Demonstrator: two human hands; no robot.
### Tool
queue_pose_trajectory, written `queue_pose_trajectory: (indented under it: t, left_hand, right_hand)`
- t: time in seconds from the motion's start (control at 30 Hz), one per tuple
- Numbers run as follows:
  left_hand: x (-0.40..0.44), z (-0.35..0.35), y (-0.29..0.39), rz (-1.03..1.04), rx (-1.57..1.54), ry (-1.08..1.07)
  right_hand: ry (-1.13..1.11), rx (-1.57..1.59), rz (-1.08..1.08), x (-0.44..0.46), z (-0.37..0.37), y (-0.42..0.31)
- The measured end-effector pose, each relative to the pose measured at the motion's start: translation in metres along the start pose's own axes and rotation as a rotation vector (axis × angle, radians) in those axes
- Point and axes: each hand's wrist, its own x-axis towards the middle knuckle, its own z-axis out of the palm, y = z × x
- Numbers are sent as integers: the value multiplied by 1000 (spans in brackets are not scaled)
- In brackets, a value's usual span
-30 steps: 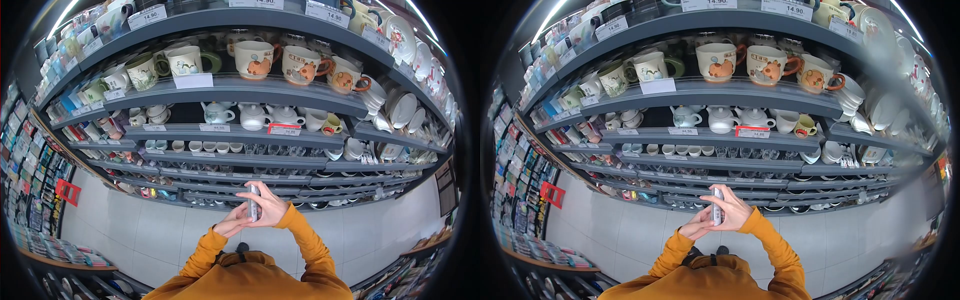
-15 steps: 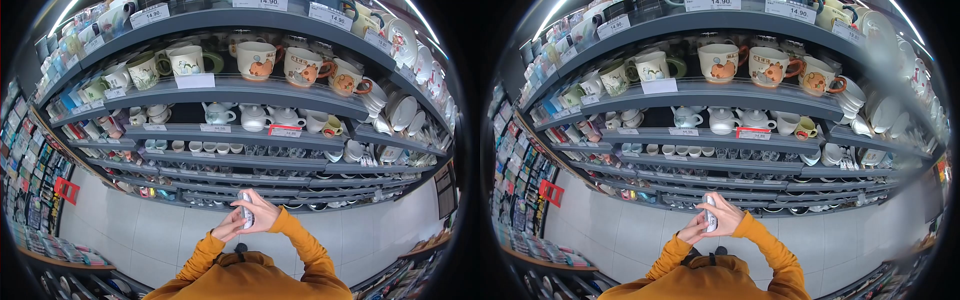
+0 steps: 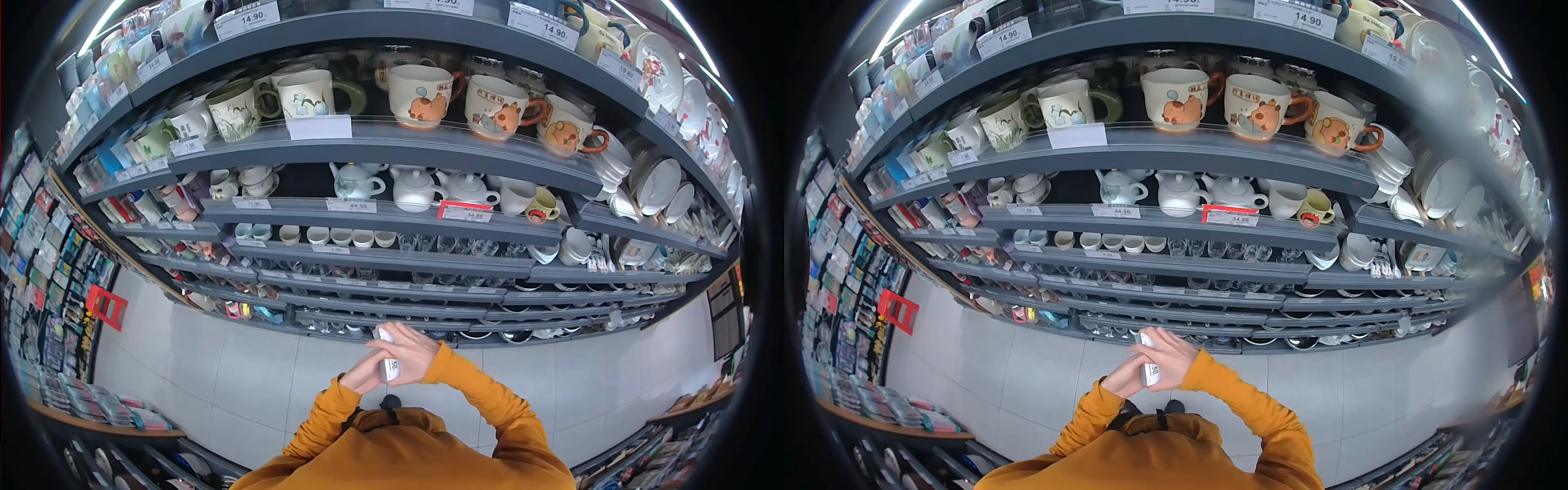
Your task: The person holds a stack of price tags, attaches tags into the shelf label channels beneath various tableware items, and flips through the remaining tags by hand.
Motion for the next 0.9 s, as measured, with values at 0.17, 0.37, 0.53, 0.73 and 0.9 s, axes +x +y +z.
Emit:
queue_pose_trajectory:
  t: [0.17, 0.37, 0.53, 0.73, 0.9]
  left_hand:
    - [-1, -4, -6, 61, -95, 62]
    - [0, -7, -17, 130, -233, 18]
    - [-6, -8, -19, 150, -312, 15]
    - [-18, -6, -11, 215, -286, 144]
    - [-16, -9, -3, 338, -294, 246]
  right_hand:
    - [90, 222, 14, 24, -50, 9]
    - [684, -9, 443, 95, -104, 50]
    - [603, -43, 513, 145, -110, 95]
    - [494, 194, 544, 159, -119, 98]
    - [631, 315, 412, 149, -125, 83]
